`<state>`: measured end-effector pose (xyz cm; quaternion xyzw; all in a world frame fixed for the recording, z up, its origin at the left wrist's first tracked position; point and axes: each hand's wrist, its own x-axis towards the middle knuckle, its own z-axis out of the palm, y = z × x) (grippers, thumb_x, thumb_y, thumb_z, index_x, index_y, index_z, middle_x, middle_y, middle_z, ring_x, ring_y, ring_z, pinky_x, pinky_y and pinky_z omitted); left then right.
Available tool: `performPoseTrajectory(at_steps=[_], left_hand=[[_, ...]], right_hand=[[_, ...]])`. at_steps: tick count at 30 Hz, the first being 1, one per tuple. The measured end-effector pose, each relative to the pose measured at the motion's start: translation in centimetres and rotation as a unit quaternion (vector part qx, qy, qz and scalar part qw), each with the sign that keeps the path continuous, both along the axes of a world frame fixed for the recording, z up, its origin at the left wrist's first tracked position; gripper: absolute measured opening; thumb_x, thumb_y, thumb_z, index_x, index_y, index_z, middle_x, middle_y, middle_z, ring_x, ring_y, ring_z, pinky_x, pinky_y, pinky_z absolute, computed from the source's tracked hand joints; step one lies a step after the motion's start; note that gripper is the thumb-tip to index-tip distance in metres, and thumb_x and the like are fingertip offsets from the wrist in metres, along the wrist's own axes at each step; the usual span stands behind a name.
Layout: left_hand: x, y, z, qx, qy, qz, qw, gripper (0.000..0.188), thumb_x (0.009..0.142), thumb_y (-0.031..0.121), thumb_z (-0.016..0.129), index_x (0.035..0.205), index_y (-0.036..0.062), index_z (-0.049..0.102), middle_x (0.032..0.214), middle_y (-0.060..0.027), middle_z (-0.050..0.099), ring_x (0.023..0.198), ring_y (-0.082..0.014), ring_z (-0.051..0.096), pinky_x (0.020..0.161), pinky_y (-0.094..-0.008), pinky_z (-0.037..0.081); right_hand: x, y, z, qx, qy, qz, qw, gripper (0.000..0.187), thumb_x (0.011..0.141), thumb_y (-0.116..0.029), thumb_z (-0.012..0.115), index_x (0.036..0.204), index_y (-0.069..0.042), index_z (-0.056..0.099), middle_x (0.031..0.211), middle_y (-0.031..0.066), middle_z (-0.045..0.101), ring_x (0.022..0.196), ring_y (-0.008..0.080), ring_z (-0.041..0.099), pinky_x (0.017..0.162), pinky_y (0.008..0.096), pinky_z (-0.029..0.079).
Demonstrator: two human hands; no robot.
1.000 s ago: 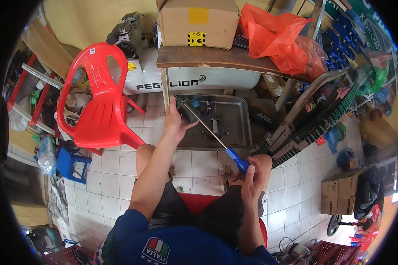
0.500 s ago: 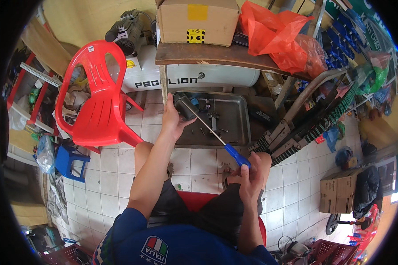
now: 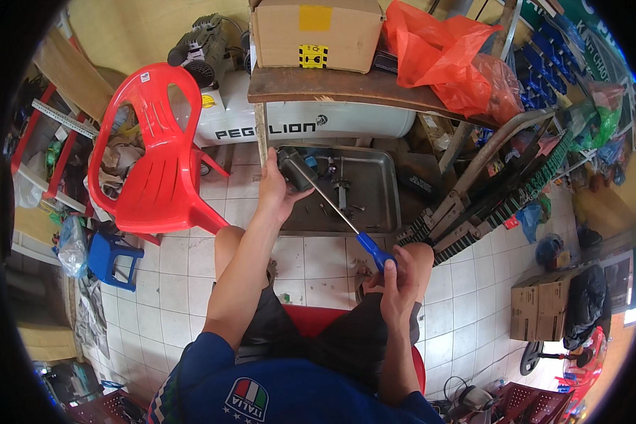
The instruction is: The person assembles a small mechanical motor by hand, placing one part into another, and then uses a screwdriver to tighten screws into the housing while holding the assembly.
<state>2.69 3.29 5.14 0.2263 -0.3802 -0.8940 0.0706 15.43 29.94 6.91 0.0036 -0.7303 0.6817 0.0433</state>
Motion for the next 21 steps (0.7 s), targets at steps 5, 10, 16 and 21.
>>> performPoseTrajectory(at_steps=[5,10,16,21], left_hand=[[-0.5,0.1,-0.8,0.026,-0.011,0.014,1.000,0.059,0.099,0.062,0.044,0.135,0.0157,0.039,0.127,-0.0128,0.055,0.113,-0.0356,0.059,0.093,-0.0670,0.048],[-0.4,0.0,-0.3,0.023,-0.017,0.019,0.999,0.059,0.099,0.062,0.044,0.135,0.0158,0.038,0.128,-0.0129,0.054,0.113,-0.0357,0.059,0.094,-0.0660,0.048],[-0.5,0.0,-0.4,0.018,-0.027,0.027,0.999,0.058,0.099,0.062,0.044,0.135,0.0165,0.038,0.127,-0.0126,0.054,0.111,-0.0357,0.060,0.094,-0.0679,0.047],[-0.3,0.1,-0.5,0.011,-0.004,0.002,1.000,0.060,0.099,0.061,0.044,0.131,0.0116,0.034,0.128,-0.0144,0.049,0.111,-0.0337,0.060,0.090,-0.0646,0.052]], right_hand=[[0.0,-0.2,-0.7,-0.029,0.037,0.001,0.999,0.036,0.103,-0.018,0.056,0.129,0.006,0.050,0.080,0.0071,0.059,0.061,0.0128,0.060,0.062,0.0261,0.052],[0.0,0.8,-0.5,-0.005,-0.012,0.056,0.998,0.039,0.103,-0.017,0.055,0.135,0.004,0.048,0.082,0.0085,0.063,0.068,0.0146,0.061,0.063,0.0276,0.055],[-0.3,1.2,-1.8,0.029,0.021,0.028,0.999,0.041,0.105,-0.024,0.052,0.134,0.004,0.049,0.082,0.0101,0.063,0.069,0.0172,0.062,0.064,0.0284,0.055],[-0.1,0.7,-1.3,-0.021,0.033,0.043,0.998,0.036,0.104,-0.016,0.052,0.134,0.002,0.047,0.084,0.0093,0.062,0.071,0.0168,0.063,0.066,0.0292,0.056]])
